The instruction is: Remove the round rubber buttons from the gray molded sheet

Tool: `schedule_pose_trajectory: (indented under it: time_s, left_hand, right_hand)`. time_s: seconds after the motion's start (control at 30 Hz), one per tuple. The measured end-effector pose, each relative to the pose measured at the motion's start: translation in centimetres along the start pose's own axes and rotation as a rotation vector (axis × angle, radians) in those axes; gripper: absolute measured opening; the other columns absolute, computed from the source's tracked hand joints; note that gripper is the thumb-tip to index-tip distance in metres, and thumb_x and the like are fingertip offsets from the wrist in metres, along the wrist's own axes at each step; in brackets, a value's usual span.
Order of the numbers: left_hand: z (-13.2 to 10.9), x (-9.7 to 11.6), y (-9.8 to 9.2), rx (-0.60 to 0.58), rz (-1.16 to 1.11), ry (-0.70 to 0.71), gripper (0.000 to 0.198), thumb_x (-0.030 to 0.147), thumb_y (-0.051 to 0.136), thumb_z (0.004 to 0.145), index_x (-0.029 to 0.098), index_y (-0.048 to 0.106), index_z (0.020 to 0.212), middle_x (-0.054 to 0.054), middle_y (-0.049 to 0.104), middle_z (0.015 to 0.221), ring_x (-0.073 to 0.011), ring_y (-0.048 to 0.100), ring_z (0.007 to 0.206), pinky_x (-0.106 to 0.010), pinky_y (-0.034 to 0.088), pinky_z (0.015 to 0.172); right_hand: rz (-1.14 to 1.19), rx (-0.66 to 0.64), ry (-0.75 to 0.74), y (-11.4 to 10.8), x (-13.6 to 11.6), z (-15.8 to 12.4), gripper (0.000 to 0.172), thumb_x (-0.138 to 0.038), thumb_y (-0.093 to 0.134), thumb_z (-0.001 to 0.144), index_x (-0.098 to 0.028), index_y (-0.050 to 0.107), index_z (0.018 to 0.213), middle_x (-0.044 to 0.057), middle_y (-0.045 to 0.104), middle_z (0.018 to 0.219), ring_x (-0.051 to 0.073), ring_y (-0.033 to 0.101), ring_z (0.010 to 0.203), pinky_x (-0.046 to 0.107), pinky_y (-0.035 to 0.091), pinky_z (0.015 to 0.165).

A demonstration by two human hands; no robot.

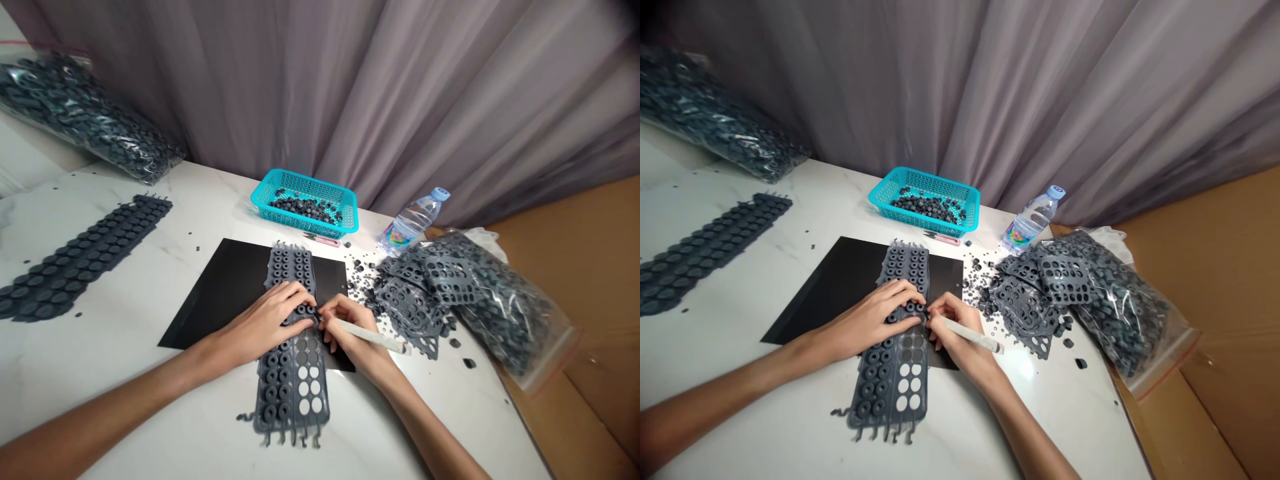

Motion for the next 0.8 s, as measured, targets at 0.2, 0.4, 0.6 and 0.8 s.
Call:
schedule_pose_trajectory:
  time_s: [0.2, 0.4, 0.6, 0.8]
  left_hand:
    - [0.3, 0.7, 0.0, 0.009, 0.159, 0.063, 0.016, 0.028, 0.051, 0.108, 0.021, 0.060, 0.119, -0.004, 0.064, 0.118, -0.0233, 0.062, 0.109, -0.044, 0.046, 0.101]
    - [0.5, 2.2, -0.2, 0.090, 0.196, 0.215, 0.020, 0.020, 0.047, 0.109, 0.017, 0.067, 0.107, -0.006, 0.069, 0.110, -0.0220, 0.064, 0.102, -0.041, 0.046, 0.096]
    - [0.7, 0.6, -5.0, 0.376, -0.252, -0.024, 0.015, 0.031, 0.059, 0.105, 0.020, 0.069, 0.101, -0.003, 0.068, 0.104, -0.0169, 0.065, 0.099, -0.032, 0.049, 0.093]
    - [0.5, -2.1, -3.0, 0.150, -0.767, -0.245, 0.023, 0.039, 0.070, 0.097, 0.022, 0.070, 0.113, -0.004, 0.071, 0.113, -0.0203, 0.066, 0.113, -0.034, 0.050, 0.102]
  right_hand:
    - [-0.083, -0.005, -0.005, 0.1, -0.4, -0.1, 0.014, -0.031, 0.059, 0.099, -0.019, 0.062, 0.093, -0.002, 0.062, 0.072, 0.012, 0.056, 0.056, 0.020, 0.046, 0.049]
    - [-0.342, 0.054, -0.117, 0.5, -2.2, -0.6, 0.018, -0.026, 0.057, 0.097, -0.019, 0.055, 0.081, -0.005, 0.052, 0.066, 0.010, 0.045, 0.058, 0.021, 0.035, 0.054]
    - [-0.095, 0.027, 0.014, 0.3, -1.3, -0.6, 0.011, -0.027, 0.058, 0.096, -0.019, 0.059, 0.089, -0.003, 0.060, 0.072, 0.011, 0.054, 0.055, 0.020, 0.041, 0.049]
    - [0.102, 0.153, -0.035, -2.8, -2.1, 0.3, 0.025, -0.044, 0.069, 0.097, -0.019, 0.065, 0.100, 0.001, 0.065, 0.077, 0.013, 0.059, 0.054, 0.022, 0.051, 0.047]
Point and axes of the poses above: each hand's wrist, its own z-axis towards the middle knuckle, its own y-axis out of the palm, x = y × z, the point moved 8 cm from there along z, towards the middle knuckle
